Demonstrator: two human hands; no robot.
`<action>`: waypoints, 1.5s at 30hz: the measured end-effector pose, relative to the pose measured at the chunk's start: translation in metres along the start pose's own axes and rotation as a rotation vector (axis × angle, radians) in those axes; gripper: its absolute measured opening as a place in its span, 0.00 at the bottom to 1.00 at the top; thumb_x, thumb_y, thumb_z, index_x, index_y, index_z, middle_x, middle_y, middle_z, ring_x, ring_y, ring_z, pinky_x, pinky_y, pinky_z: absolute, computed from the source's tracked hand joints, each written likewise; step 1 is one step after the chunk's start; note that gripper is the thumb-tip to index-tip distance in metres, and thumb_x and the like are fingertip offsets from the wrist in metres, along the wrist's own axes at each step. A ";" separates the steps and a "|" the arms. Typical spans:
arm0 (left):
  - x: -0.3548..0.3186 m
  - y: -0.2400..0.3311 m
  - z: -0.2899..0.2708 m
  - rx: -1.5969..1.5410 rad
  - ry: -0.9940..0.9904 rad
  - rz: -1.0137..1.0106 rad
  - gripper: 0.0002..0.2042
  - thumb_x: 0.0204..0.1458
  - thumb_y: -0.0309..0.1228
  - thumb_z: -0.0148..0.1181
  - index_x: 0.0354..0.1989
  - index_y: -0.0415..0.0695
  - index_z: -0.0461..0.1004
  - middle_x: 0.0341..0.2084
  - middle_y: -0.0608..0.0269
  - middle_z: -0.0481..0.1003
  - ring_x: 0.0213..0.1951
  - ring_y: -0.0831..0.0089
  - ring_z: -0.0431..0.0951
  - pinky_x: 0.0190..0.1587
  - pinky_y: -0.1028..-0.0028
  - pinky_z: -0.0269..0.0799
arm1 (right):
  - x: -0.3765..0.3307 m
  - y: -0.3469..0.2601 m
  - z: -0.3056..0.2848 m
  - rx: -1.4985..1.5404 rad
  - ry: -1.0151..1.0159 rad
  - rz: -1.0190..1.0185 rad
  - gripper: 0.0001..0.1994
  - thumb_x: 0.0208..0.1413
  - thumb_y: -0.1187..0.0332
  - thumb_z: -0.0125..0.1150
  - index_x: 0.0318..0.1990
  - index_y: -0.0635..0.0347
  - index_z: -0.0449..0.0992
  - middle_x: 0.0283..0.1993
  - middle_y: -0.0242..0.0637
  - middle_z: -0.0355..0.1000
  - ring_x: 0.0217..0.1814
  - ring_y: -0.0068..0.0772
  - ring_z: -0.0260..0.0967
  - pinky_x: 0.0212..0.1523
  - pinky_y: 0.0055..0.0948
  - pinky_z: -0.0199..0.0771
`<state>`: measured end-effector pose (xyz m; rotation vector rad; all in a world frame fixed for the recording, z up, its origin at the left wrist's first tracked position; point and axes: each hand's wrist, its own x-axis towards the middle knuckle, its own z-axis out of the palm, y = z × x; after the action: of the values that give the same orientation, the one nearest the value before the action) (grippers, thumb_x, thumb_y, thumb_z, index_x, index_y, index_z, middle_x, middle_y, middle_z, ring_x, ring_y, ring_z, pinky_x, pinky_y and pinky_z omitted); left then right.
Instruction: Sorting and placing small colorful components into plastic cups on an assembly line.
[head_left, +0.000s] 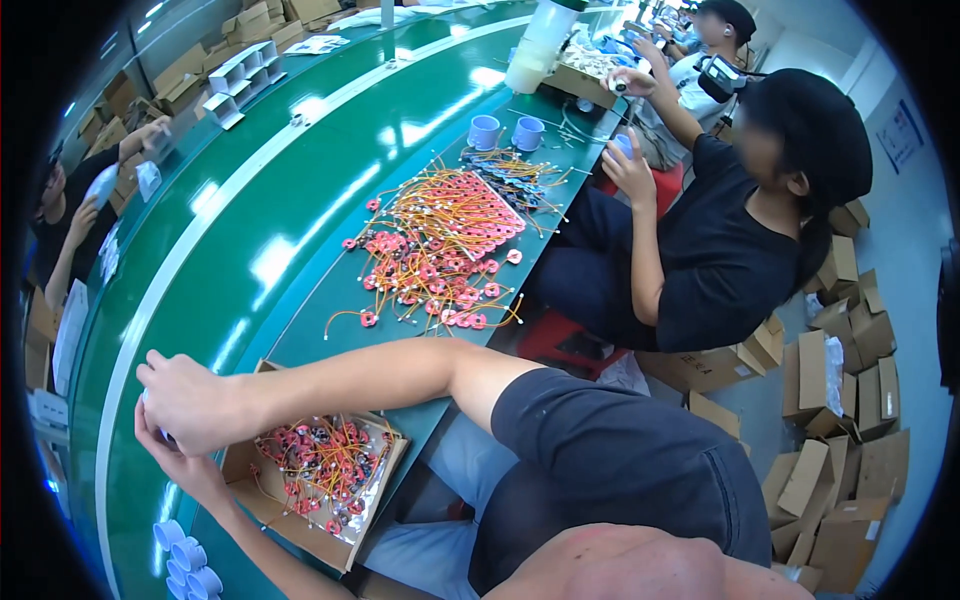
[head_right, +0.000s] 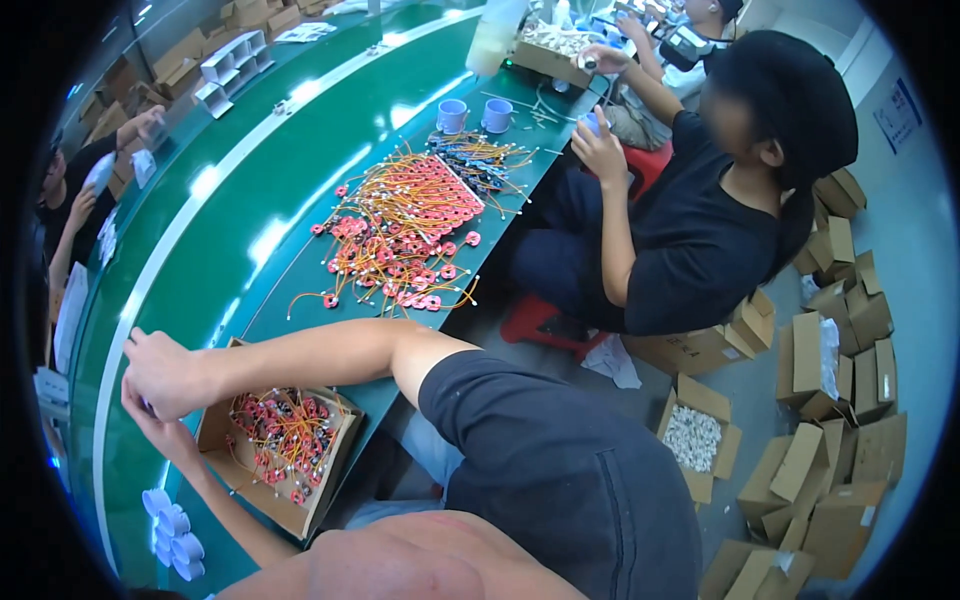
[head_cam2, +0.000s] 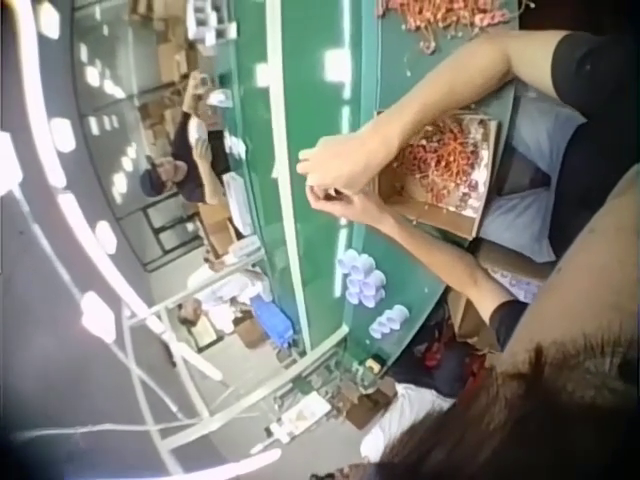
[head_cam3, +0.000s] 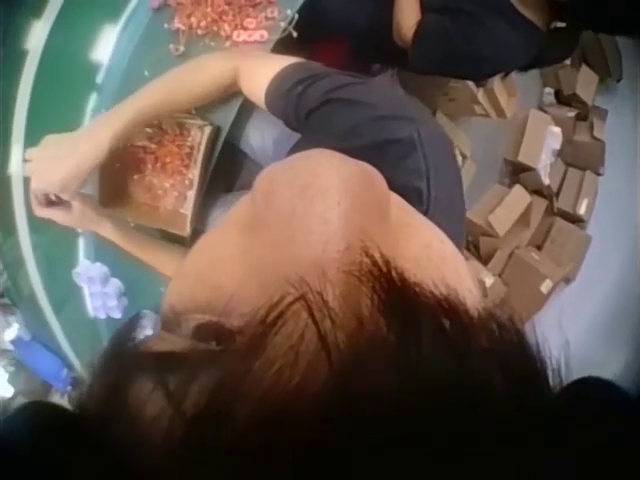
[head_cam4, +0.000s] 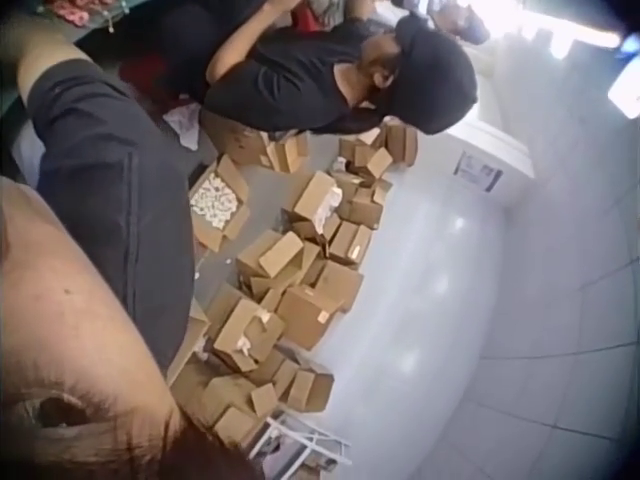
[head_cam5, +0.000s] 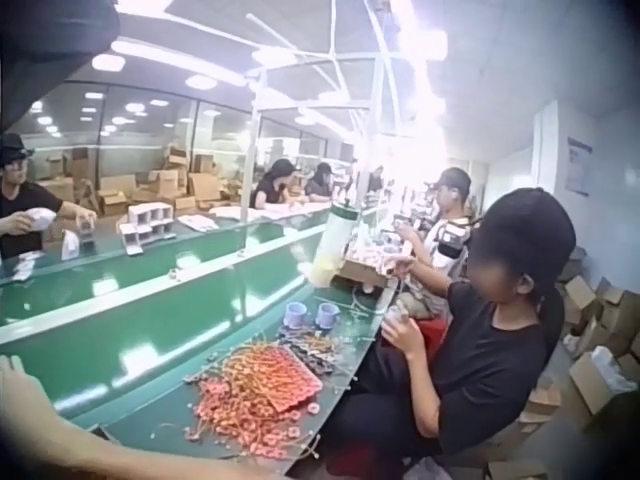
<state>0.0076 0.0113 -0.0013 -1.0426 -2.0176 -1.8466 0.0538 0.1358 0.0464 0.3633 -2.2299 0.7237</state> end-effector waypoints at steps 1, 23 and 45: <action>0.002 -0.005 0.000 0.019 -0.010 -0.005 0.22 0.53 0.21 0.50 0.59 0.38 0.59 0.52 0.56 0.68 0.53 0.67 0.68 0.55 0.71 0.63 | 0.002 0.003 -0.001 -0.020 -0.009 -0.029 0.04 0.34 0.68 0.61 0.19 0.56 0.78 0.27 0.43 0.68 0.36 0.44 0.63 0.30 0.39 0.65; -0.005 0.035 0.017 0.314 0.107 -0.071 0.21 0.52 0.22 0.51 0.58 0.39 0.65 0.52 0.58 0.71 0.49 0.69 0.72 0.50 0.73 0.68 | -0.004 0.000 0.018 -0.217 -0.028 -0.118 0.10 0.26 0.65 0.61 0.15 0.63 0.74 0.23 0.46 0.68 0.36 0.48 0.62 0.36 0.38 0.65; 0.006 -0.011 -0.012 -0.679 -0.071 -0.189 0.30 0.54 0.27 0.53 0.65 0.33 0.52 0.62 0.52 0.59 0.63 0.64 0.60 0.64 0.65 0.54 | 0.007 0.006 -0.029 -0.006 -0.308 0.040 0.14 0.38 0.66 0.59 0.36 0.48 0.83 0.22 0.41 0.74 0.28 0.44 0.74 0.30 0.38 0.75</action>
<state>-0.0072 0.0028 -0.0046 -1.0941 -1.5797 -2.7321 0.0630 0.1577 0.0660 0.4540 -2.5336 0.7215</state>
